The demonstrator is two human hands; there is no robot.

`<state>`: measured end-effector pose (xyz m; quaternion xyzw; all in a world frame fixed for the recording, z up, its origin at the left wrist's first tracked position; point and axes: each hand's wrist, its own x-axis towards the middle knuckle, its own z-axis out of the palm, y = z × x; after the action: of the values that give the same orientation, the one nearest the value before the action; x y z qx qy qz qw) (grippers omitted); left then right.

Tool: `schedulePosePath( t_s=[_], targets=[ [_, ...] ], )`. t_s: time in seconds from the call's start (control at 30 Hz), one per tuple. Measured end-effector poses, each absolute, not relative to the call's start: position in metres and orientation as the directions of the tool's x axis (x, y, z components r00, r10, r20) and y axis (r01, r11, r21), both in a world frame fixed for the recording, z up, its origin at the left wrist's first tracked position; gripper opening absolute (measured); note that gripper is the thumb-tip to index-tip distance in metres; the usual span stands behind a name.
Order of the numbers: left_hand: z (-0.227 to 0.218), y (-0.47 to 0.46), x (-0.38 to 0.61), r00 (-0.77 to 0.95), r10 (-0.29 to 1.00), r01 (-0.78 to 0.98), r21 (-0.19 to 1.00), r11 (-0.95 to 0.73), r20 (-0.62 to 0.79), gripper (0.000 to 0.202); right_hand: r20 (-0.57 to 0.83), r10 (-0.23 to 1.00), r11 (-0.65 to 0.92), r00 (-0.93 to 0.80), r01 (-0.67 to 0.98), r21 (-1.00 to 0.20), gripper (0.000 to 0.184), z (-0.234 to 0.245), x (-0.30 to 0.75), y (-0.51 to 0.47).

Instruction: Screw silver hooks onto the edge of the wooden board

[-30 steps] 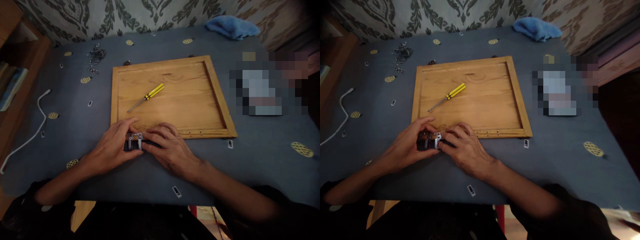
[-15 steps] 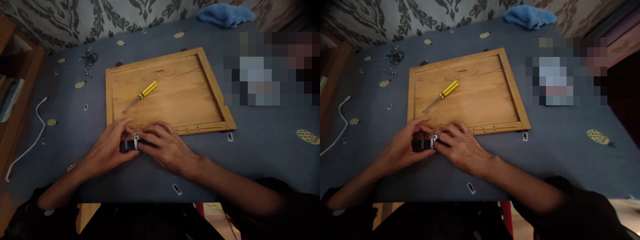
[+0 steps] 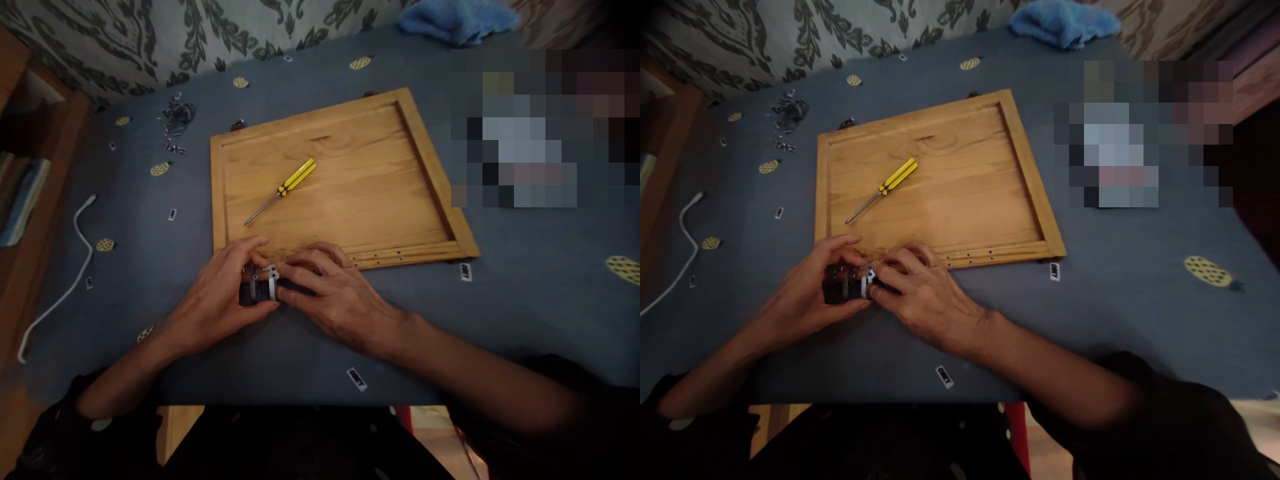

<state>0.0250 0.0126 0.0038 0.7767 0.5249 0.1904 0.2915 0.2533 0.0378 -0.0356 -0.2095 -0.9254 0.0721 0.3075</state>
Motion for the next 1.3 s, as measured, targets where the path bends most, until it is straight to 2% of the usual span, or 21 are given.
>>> schedulePosePath(
  t_s=[0.13, 0.4, 0.67, 0.77, 0.9, 1.0, 1.3],
  targets=[
    [0.0041, 0.0125, 0.0249, 0.38, 0.925, 0.698, 0.663, -0.27, -0.024, 0.073, 0.544, 0.426, 0.905, -0.723, 0.339, -0.258, 0.022, -0.0352, 0.253, 0.038],
    [0.0043, 0.0123, 0.0251, 0.384, 0.923, 0.705, 0.65, -0.284, -0.013, 0.073, 0.534, 0.419, 0.908, -0.734, 0.334, -0.253, 0.015, -0.0368, 0.2545, 0.0382],
    [0.0045, 0.0125, 0.0252, 0.381, 0.924, 0.699, 0.655, -0.287, -0.003, 0.071, 0.546, 0.417, 0.909, -0.727, 0.334, -0.25, 0.021, -0.036, 0.252, 0.0385],
    [0.0045, 0.0125, 0.025, 0.382, 0.924, 0.7, 0.653, -0.29, 0.001, 0.071, 0.568, 0.426, 0.904, -0.704, 0.312, -0.292, 0.02, -0.0354, 0.2537, 0.0392],
    [0.005, 0.0123, 0.0251, 0.382, 0.924, 0.7, 0.653, -0.289, -0.001, 0.071, 0.622, 0.52, 0.854, -0.586, 0.335, -0.398, 0.028, -0.0331, 0.258, 0.0414],
    [0.0056, 0.0123, 0.0254, 0.38, 0.925, 0.713, 0.641, -0.285, -0.011, 0.072, 0.626, 0.571, 0.821, -0.531, 0.374, -0.432, 0.031, -0.032, 0.2596, 0.0432],
    [0.0028, 0.0135, 0.0251, 0.378, 0.926, 0.714, 0.63, -0.304, 0.018, 0.073, 0.624, 0.488, 0.873, -0.61, 0.328, -0.361, 0.022, -0.0348, 0.2572, 0.0425]
  ],
)
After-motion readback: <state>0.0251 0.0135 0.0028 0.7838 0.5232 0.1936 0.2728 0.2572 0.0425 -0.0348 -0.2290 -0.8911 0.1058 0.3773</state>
